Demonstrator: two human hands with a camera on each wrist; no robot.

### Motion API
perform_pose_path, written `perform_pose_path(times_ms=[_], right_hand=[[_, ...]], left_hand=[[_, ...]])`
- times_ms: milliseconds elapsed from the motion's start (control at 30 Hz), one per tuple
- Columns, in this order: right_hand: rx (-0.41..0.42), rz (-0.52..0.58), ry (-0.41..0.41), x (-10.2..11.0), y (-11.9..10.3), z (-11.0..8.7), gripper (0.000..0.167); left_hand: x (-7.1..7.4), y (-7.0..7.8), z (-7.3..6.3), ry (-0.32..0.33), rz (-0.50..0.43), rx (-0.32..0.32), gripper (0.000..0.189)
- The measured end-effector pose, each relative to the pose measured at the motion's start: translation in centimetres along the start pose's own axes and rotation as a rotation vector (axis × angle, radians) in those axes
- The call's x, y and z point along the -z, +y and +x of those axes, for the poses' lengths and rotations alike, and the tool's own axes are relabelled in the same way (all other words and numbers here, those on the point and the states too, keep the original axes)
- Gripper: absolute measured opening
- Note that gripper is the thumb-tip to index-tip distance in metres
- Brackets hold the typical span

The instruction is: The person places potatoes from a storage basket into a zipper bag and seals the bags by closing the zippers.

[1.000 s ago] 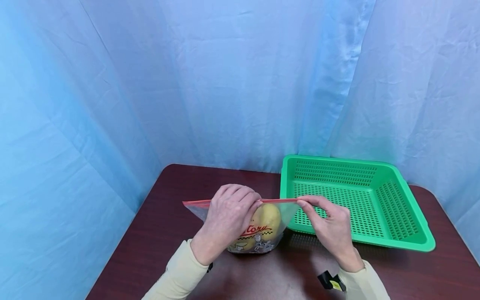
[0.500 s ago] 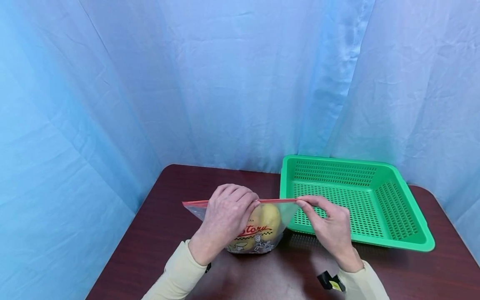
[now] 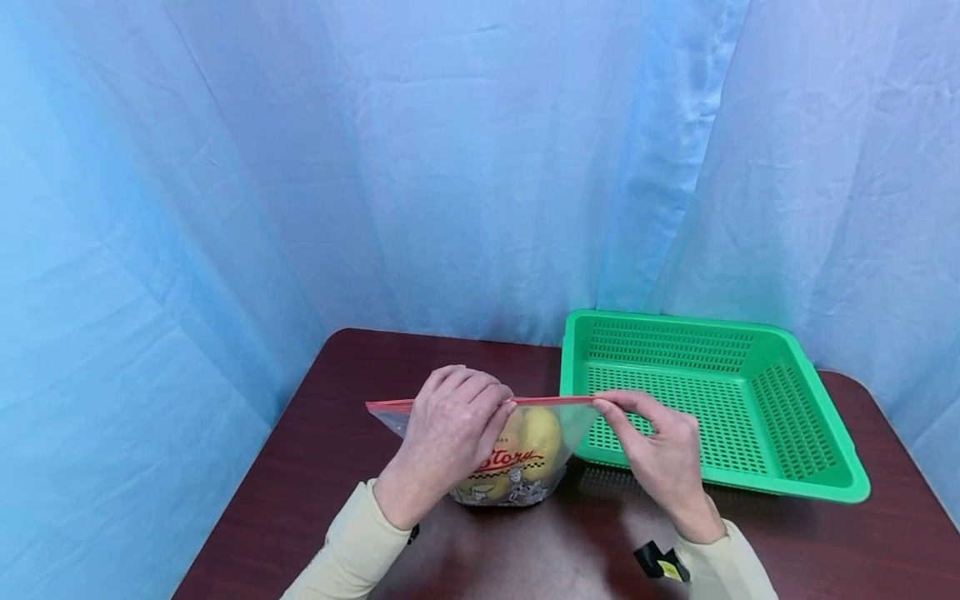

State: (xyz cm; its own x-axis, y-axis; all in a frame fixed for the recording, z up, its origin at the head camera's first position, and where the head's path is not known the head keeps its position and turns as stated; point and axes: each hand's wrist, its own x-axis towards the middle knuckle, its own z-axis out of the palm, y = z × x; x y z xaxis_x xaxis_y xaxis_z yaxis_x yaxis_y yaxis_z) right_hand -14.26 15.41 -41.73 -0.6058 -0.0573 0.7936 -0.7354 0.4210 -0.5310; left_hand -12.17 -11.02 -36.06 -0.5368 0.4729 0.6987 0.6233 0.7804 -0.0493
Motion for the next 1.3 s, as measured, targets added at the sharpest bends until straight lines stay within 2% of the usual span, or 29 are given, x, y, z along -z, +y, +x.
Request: perform_pose_path(times_ms=[433,1300], right_hand=[[0.002,0.002,0.002,-0.1,0.0,0.0,0.036],[-0.002,0.009,0.016,0.0,-0.2,0.1,0.036]], left_hand=[[0.3,-0.4,-0.1,-0.010,0.017,-0.011,0.010],[0.8,-1.3,-0.9,0.038,-0.017,-0.018,0.012]])
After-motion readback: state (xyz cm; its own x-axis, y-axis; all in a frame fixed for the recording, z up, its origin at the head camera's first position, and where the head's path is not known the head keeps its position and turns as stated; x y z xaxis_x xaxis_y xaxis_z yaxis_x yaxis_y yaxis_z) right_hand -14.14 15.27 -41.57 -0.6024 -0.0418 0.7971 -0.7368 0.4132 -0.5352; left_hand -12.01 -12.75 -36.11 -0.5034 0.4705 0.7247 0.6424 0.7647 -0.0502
